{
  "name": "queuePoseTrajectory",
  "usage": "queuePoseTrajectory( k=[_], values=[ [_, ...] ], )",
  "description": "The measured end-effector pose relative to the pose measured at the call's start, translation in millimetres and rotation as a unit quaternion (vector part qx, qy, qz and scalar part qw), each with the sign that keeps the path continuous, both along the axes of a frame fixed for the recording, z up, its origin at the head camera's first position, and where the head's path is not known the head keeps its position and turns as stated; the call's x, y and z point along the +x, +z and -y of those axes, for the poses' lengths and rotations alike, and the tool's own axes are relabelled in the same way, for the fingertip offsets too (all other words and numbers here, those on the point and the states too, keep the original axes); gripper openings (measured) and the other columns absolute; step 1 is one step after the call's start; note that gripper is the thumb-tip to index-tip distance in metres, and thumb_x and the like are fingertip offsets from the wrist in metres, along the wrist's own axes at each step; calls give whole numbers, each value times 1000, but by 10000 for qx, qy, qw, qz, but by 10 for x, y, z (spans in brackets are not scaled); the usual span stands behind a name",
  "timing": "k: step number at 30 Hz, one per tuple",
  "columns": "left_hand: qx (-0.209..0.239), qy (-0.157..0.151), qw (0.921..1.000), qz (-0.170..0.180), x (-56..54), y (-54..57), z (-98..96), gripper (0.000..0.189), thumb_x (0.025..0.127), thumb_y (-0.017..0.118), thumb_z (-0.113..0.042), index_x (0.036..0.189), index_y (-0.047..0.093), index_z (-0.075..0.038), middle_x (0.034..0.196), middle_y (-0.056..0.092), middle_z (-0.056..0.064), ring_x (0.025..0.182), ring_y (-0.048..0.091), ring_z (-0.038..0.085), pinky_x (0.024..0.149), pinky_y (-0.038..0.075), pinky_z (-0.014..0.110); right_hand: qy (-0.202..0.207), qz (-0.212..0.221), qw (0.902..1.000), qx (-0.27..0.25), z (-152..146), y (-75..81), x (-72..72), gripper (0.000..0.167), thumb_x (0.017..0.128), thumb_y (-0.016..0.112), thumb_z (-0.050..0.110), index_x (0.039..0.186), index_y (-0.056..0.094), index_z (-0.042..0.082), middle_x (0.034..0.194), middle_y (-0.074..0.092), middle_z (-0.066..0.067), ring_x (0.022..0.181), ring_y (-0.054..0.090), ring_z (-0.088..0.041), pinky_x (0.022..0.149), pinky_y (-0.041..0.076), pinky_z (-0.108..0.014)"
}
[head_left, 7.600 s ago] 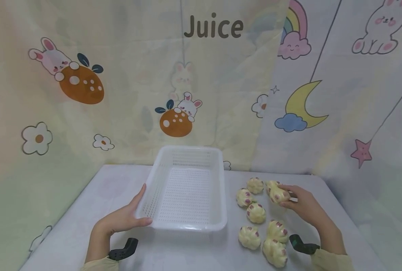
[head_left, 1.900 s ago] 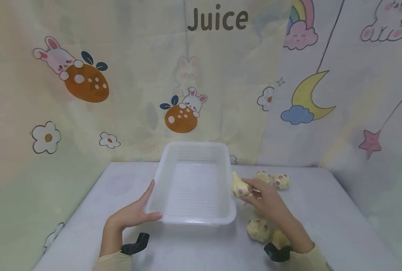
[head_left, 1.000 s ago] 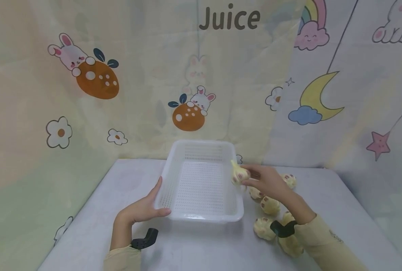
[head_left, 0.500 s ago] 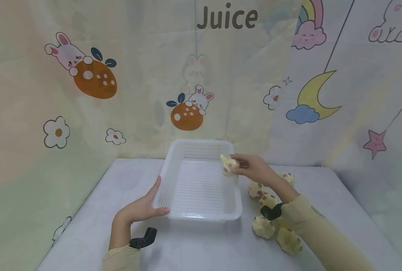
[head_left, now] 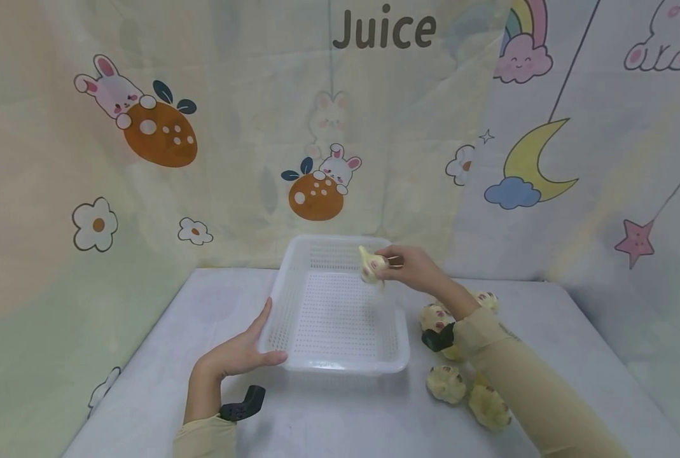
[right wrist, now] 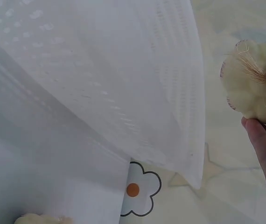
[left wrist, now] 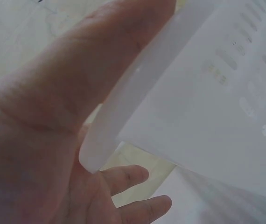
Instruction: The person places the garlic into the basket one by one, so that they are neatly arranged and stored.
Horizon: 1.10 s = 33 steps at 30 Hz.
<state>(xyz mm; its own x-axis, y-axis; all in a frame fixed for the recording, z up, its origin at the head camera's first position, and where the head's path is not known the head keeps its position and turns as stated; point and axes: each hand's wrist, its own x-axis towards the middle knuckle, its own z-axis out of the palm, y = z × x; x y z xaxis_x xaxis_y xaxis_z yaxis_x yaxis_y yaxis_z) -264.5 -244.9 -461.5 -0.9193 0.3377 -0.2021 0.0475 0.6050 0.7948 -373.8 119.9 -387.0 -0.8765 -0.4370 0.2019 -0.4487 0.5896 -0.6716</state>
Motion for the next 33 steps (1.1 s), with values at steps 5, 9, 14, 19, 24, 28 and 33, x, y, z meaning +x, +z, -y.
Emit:
queuePoseTrajectory(
  k=[5,9,14,19,24,28,33],
  values=[
    [-25,44,10000,-21,0,-8,2,120,76,74,-47,151,-16,-26,161,-1,10,145,18,36,109,24,60,-133,137,9996,-198,91,20,-109,45,81,76,22,121,63,6,122,63,-14,110,63,-31,87,53,-38],
    [21,60,10000,-30,3,-7,7,120,75,75,-48,151,-15,-26,161,2,12,143,22,38,107,27,61,-286,296,9986,-331,167,26,-189,44,81,75,21,121,62,7,123,61,-14,111,63,-30,88,52,-38],
    [26,29,10000,-26,23,12,12,119,76,74,-46,151,-15,-25,161,1,13,143,22,37,108,27,60,-401,454,9963,-606,238,-26,-311,43,81,75,17,120,62,5,127,59,-14,111,62,-32,88,52,-38],
    [6,-42,10000,-59,58,36,4,115,80,73,-41,151,-16,-24,160,-2,14,144,17,37,110,24,58,-611,700,9913,-929,296,-139,-434,45,81,75,17,123,61,7,130,57,-11,112,61,-31,89,52,-38],
    [-76,-21,9999,-79,71,34,-1,116,79,73,-42,151,-15,-25,161,-2,12,145,17,36,110,24,57,-949,827,9861,-1083,380,-303,-534,46,82,75,22,125,60,10,122,61,-8,112,60,-27,91,50,-39],
    [-89,-6,9998,-150,68,26,-4,116,79,74,-41,152,-15,-23,160,-2,13,145,17,36,111,23,57,-1022,814,9846,-1161,490,-419,-585,44,82,74,21,122,61,8,120,63,-9,111,61,-26,91,50,-38],
    [-11,-31,9999,-117,61,24,-13,116,79,74,-42,152,-15,-23,161,-3,12,145,17,35,111,23,57,-1100,708,9802,-1488,638,-537,-623,41,79,77,14,115,64,1,112,67,-15,104,64,-26,87,51,-34]
  ],
)
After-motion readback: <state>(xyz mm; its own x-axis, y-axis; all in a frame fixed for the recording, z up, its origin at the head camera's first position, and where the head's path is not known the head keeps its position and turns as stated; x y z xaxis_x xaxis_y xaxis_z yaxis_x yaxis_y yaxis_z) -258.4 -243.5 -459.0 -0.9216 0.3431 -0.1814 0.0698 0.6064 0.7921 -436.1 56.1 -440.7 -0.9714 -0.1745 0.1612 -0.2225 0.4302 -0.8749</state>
